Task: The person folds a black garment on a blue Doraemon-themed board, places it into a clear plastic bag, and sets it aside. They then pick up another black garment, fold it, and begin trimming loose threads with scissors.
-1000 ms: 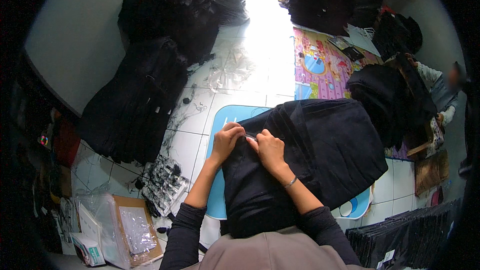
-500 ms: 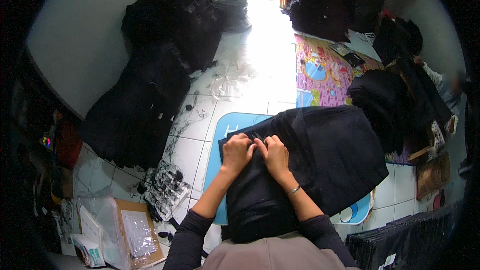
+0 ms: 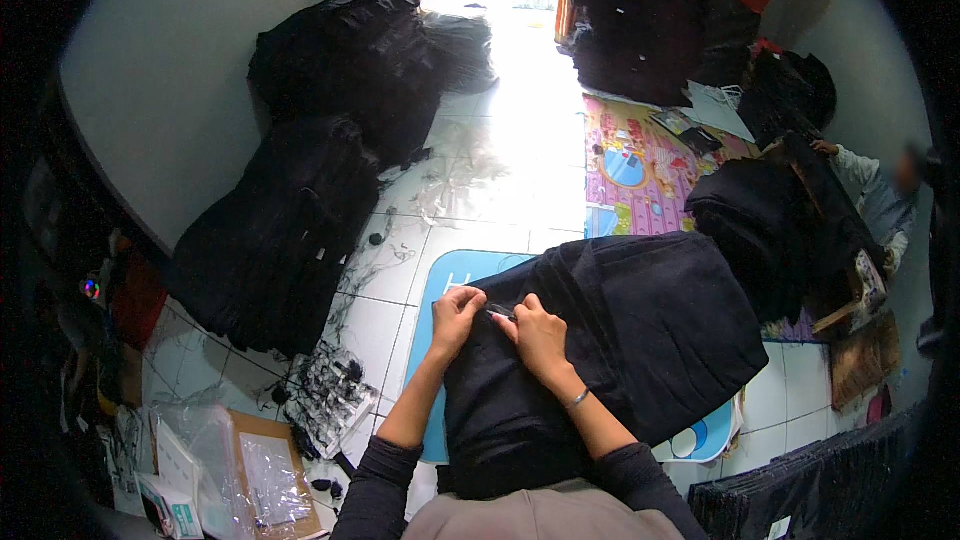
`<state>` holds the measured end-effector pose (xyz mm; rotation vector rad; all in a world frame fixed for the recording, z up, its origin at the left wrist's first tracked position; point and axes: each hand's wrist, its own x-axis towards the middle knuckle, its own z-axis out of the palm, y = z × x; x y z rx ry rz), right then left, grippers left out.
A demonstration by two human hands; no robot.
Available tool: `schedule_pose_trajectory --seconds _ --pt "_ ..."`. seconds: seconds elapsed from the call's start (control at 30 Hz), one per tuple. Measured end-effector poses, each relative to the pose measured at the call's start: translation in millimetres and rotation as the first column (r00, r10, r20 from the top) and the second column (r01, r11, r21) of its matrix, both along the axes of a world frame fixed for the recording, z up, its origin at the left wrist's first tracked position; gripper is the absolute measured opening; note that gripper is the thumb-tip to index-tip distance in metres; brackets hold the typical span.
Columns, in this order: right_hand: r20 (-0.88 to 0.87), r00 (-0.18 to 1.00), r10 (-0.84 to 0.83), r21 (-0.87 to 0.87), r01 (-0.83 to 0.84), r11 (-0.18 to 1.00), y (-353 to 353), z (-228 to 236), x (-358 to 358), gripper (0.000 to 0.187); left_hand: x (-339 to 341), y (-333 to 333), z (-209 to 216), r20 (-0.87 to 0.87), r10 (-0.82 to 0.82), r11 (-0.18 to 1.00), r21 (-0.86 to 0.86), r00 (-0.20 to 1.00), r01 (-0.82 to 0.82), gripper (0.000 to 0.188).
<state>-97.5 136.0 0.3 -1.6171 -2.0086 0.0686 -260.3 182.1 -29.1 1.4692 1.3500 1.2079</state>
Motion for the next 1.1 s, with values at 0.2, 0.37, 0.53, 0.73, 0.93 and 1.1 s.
schedule_pose_trajectory --seconds 0.2,0.37,0.53,0.73,0.93,1.1 --pt "-0.088 0.991 -0.098 0.010 0.100 0.995 0.2 1.7 -5.0 0.036 -14.1 9.1 10.4 0.196 0.009 0.994 -0.107 0.981 0.012 0.017" --pt "-0.094 0.992 -0.082 -0.019 0.081 0.997 -0.9 5.7 -0.4 0.021 -14.7 3.0 28.3 -0.197 -0.164 0.984 0.036 0.967 0.174 0.013" --pt "0.014 0.995 0.103 0.120 -0.104 0.987 -20.4 9.3 6.9 0.012 -22.0 -13.7 41.6 -0.356 -0.197 0.936 0.209 0.914 0.283 0.010" --pt "-0.180 0.978 0.105 0.019 -0.103 0.994 -39.8 10.6 17.7 0.010 -21.1 -48.3 44.1 -0.270 -0.088 0.983 0.135 0.959 0.129 0.009" --pt "-0.176 0.983 0.059 -0.027 -0.065 0.998 -36.4 9.1 15.3 0.018 -5.1 -52.6 33.9 -0.491 -0.029 0.964 0.218 0.871 0.155 0.012" --pt "-0.175 0.984 0.036 -0.056 -0.047 0.997 -38.4 7.0 14.1 0.037 -4.8 -58.6 29.1 -0.508 -0.013 0.936 0.296 0.861 0.188 0.010"
